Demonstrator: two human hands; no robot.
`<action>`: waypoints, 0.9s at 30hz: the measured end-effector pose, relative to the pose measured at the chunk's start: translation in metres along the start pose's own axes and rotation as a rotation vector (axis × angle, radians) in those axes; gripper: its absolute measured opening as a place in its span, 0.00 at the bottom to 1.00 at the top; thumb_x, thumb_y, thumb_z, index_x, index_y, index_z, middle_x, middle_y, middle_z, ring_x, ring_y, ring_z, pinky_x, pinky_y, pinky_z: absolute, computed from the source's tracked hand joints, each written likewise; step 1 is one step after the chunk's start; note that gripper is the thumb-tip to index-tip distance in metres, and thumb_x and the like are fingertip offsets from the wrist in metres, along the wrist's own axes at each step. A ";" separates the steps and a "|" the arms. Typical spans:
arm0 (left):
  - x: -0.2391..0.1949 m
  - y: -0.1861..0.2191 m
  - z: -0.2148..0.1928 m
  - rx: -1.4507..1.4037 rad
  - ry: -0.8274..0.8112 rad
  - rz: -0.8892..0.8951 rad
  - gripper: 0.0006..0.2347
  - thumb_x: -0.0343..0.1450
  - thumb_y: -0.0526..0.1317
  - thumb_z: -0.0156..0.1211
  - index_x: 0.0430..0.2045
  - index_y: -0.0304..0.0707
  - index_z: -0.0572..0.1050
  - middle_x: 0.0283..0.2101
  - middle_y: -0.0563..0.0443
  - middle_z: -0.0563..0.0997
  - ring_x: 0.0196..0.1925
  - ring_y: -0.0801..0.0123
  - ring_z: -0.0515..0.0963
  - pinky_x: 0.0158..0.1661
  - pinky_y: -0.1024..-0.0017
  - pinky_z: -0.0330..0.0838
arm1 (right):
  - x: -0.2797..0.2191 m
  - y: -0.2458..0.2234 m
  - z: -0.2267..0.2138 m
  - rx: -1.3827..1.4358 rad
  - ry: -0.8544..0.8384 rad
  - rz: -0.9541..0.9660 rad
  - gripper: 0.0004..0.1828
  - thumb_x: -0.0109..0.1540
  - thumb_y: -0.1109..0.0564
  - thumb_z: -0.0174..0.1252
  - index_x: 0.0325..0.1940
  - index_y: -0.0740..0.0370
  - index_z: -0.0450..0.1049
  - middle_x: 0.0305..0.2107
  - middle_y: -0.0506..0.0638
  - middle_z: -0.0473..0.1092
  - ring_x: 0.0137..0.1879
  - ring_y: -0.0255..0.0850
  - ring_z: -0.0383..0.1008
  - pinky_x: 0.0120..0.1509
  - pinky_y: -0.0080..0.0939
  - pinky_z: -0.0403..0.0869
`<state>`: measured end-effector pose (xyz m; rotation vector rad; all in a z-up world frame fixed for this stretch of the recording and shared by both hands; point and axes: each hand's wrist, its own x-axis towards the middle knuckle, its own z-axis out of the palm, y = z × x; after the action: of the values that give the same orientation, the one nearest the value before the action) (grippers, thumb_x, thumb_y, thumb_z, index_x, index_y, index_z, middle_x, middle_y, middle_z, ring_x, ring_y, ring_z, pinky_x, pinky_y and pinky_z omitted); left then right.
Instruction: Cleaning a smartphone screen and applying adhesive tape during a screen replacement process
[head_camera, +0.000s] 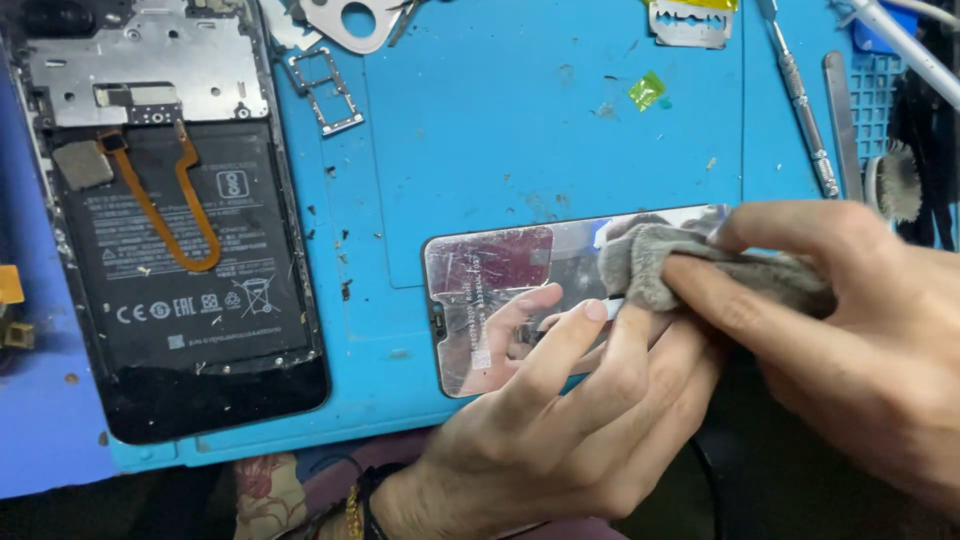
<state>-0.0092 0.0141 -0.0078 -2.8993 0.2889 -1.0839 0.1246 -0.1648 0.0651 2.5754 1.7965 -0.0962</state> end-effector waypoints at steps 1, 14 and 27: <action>-0.003 0.000 0.000 -0.040 0.021 -0.023 0.20 0.74 0.25 0.68 0.56 0.56 0.82 0.56 0.68 0.83 0.56 0.83 0.79 0.62 0.82 0.72 | -0.002 -0.002 0.004 0.123 -0.015 0.111 0.27 0.62 0.80 0.51 0.60 0.62 0.78 0.57 0.62 0.66 0.46 0.48 0.72 0.46 0.40 0.70; -0.008 -0.003 0.000 0.034 0.068 0.021 0.17 0.75 0.25 0.69 0.53 0.50 0.80 0.56 0.65 0.83 0.57 0.83 0.83 0.63 0.85 0.74 | 0.014 -0.027 0.004 -0.157 0.060 0.031 0.19 0.72 0.69 0.52 0.67 0.75 0.76 0.61 0.66 0.66 0.37 0.54 0.71 0.37 0.50 0.69; -0.021 0.006 0.000 -0.235 0.127 -0.094 0.16 0.83 0.39 0.45 0.50 0.49 0.86 0.54 0.56 0.86 0.58 0.73 0.84 0.65 0.79 0.78 | 0.022 -0.017 0.002 -0.096 -0.020 -0.052 0.18 0.70 0.62 0.53 0.63 0.62 0.77 0.57 0.63 0.68 0.36 0.53 0.71 0.37 0.52 0.70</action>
<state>-0.0258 0.0121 -0.0224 -3.0810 0.3058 -1.3377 0.1164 -0.1383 0.0626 2.4546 1.8148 -0.0342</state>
